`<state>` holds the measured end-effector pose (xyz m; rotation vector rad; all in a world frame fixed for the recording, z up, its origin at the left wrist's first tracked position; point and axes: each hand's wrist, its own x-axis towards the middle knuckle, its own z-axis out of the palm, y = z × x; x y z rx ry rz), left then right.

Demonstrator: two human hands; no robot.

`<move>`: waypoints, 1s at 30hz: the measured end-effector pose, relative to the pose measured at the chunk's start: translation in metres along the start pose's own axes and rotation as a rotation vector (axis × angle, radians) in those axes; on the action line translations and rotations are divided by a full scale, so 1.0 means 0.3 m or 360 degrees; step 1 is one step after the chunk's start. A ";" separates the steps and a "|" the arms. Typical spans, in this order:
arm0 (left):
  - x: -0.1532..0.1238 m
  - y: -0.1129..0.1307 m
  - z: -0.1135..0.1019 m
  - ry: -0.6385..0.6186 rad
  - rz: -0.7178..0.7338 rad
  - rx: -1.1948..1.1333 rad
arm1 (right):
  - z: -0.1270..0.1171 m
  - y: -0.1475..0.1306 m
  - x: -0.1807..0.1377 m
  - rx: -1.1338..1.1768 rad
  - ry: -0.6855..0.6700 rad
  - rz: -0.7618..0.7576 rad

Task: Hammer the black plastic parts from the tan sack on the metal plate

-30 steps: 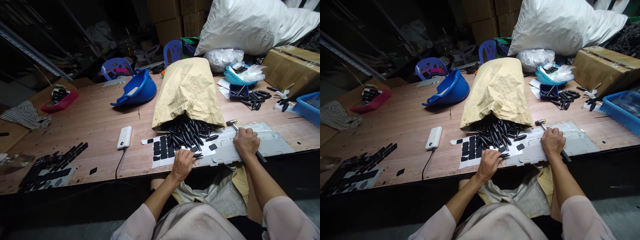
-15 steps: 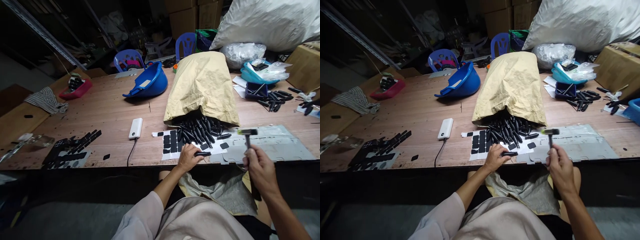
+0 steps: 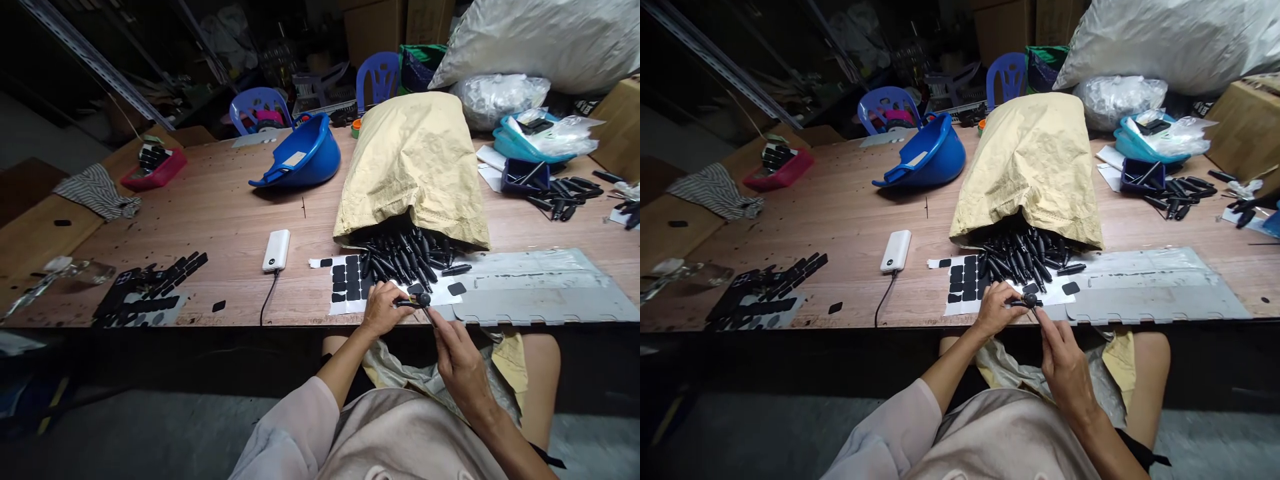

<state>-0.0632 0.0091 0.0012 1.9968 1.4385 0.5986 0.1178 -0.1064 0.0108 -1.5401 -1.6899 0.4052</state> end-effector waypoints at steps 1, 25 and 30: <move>-0.001 0.000 0.000 0.0000 0.0002 -0.0001 | 0.001 -0.003 -0.002 -0.0043 -0.0023 -0.0016; -0.015 0.021 -0.008 0.0040 0.0060 0.0096 | -0.204 0.191 0.188 -0.0779 0.0335 0.0521; -0.019 0.009 -0.006 0.0039 0.0130 0.0099 | -0.262 0.319 0.292 -0.1188 0.0273 0.0765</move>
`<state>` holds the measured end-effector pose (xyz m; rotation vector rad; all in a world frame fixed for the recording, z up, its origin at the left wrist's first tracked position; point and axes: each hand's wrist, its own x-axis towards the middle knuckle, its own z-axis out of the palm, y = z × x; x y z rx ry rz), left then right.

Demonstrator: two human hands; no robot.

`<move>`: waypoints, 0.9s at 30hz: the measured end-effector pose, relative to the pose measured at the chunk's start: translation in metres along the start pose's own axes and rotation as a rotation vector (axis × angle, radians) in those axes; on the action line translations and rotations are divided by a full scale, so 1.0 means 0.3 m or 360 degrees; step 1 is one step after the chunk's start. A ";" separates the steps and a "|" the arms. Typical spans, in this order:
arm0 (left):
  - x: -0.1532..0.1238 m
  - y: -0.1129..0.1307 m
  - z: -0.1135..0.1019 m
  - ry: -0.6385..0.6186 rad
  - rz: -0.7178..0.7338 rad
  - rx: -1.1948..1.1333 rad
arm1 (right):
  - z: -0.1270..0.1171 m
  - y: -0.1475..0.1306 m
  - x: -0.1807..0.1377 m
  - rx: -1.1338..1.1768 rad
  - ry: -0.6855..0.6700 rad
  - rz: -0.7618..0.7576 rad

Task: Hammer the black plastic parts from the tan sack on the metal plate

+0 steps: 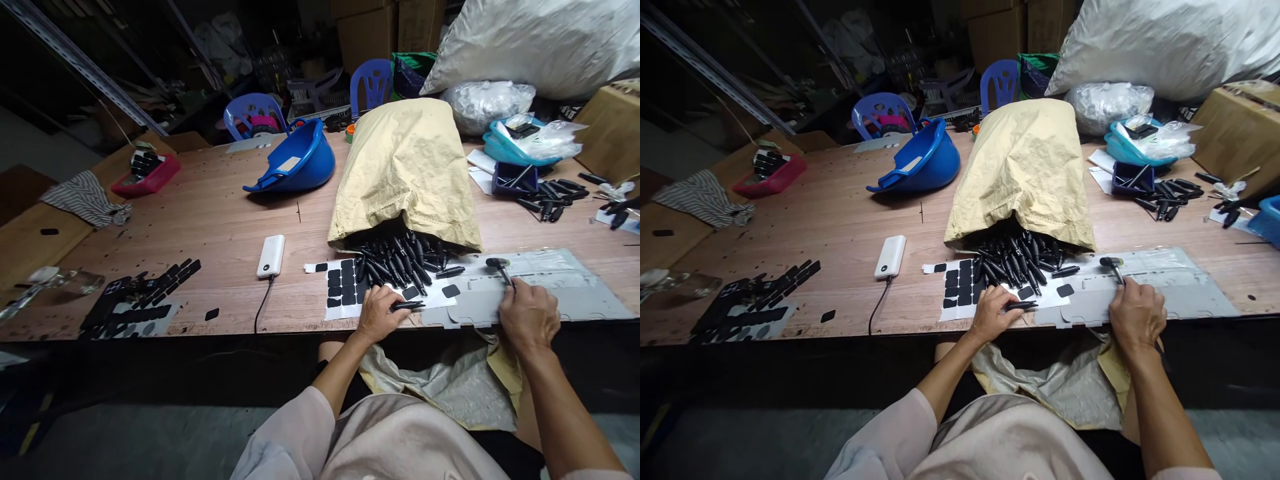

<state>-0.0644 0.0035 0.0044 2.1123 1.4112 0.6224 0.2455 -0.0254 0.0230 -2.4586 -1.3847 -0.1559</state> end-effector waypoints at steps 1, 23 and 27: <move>0.000 -0.006 -0.002 0.0002 0.0021 -0.0008 | 0.010 0.003 0.009 -0.0023 0.0031 -0.0008; -0.263 -0.001 0.276 -0.1148 -0.0054 0.0110 | 0.103 0.028 0.007 -0.0114 0.0261 -0.0084; -0.259 0.067 0.227 -0.1197 0.0263 0.0037 | 0.107 0.025 0.006 -0.0191 0.0312 -0.0105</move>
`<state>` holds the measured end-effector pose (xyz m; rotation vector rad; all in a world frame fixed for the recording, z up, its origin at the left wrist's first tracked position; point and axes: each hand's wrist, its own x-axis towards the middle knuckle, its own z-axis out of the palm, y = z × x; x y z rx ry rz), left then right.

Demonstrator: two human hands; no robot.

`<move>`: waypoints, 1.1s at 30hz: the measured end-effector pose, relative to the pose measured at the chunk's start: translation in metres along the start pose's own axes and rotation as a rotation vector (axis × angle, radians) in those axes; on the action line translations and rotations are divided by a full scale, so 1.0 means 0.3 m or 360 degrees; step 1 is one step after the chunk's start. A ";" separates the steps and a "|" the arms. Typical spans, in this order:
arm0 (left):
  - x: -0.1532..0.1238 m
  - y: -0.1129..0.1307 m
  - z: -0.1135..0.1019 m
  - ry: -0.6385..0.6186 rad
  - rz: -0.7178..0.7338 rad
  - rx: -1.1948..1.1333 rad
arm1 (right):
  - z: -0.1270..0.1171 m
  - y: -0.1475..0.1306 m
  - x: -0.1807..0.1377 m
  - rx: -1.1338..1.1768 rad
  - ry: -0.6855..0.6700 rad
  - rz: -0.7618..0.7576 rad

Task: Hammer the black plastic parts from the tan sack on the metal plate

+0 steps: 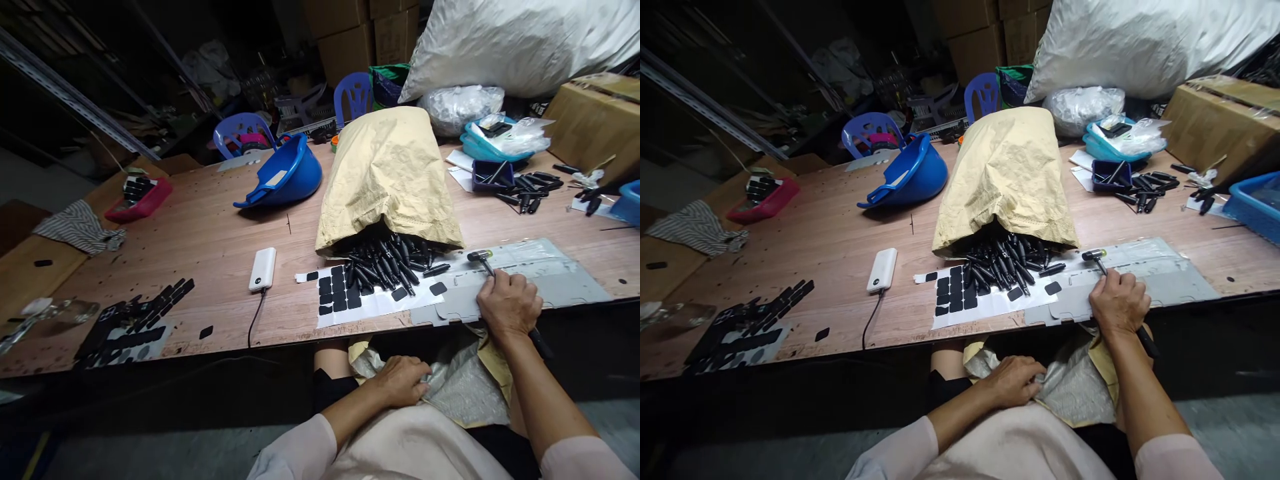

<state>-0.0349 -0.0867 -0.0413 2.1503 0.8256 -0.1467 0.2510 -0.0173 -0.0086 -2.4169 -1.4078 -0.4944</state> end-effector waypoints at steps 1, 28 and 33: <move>-0.002 0.023 -0.014 0.0052 0.0095 -0.0009 | -0.001 -0.001 0.000 -0.0017 0.0000 -0.0002; 0.362 0.164 -0.401 0.0993 0.0052 0.0680 | -0.014 -0.022 0.003 0.0008 -0.0045 0.0104; 0.163 0.052 -0.355 0.1193 0.0075 0.0257 | -0.024 -0.015 0.015 0.0076 -0.0082 0.0107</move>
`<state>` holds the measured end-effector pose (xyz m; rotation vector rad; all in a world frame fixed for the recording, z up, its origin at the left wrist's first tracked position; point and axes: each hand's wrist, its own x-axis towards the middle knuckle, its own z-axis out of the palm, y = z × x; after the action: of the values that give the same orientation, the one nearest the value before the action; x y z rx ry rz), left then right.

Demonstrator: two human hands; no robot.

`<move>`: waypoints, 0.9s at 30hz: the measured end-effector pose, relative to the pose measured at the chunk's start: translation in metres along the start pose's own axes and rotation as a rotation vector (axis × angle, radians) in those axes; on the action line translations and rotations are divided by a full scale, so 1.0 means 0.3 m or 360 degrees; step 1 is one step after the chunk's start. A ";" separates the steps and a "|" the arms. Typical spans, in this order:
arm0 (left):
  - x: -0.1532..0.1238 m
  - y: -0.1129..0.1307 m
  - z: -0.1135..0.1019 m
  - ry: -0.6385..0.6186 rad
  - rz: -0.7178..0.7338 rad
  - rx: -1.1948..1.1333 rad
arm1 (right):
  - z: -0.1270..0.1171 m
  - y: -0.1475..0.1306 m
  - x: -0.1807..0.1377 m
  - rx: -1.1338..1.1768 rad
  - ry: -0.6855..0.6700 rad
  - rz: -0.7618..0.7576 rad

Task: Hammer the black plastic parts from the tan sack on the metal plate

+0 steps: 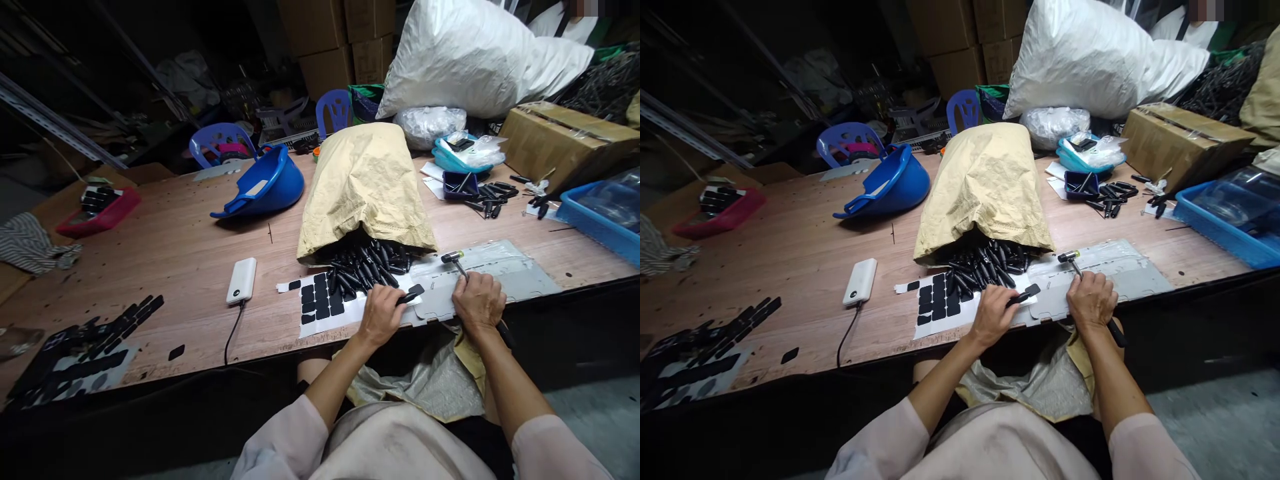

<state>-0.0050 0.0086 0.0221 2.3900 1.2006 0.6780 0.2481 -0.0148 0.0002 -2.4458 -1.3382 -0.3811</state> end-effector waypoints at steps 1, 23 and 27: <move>-0.034 -0.032 -0.019 0.0013 -0.0049 -0.0035 | -0.005 0.004 0.003 0.0049 -0.0001 0.0008; -0.090 -0.167 -0.038 -0.0043 -0.0457 -0.0209 | -0.171 -0.257 -0.433 0.0964 -0.0374 -0.0691; -0.091 -0.166 -0.032 -0.0039 -0.0456 -0.0191 | -0.165 -0.268 -0.445 0.0616 -0.0312 -0.0885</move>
<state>-0.0563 0.0154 -0.0034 2.0687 1.4134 0.6076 0.1062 -0.0957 0.0067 -1.8093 -1.9623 0.0041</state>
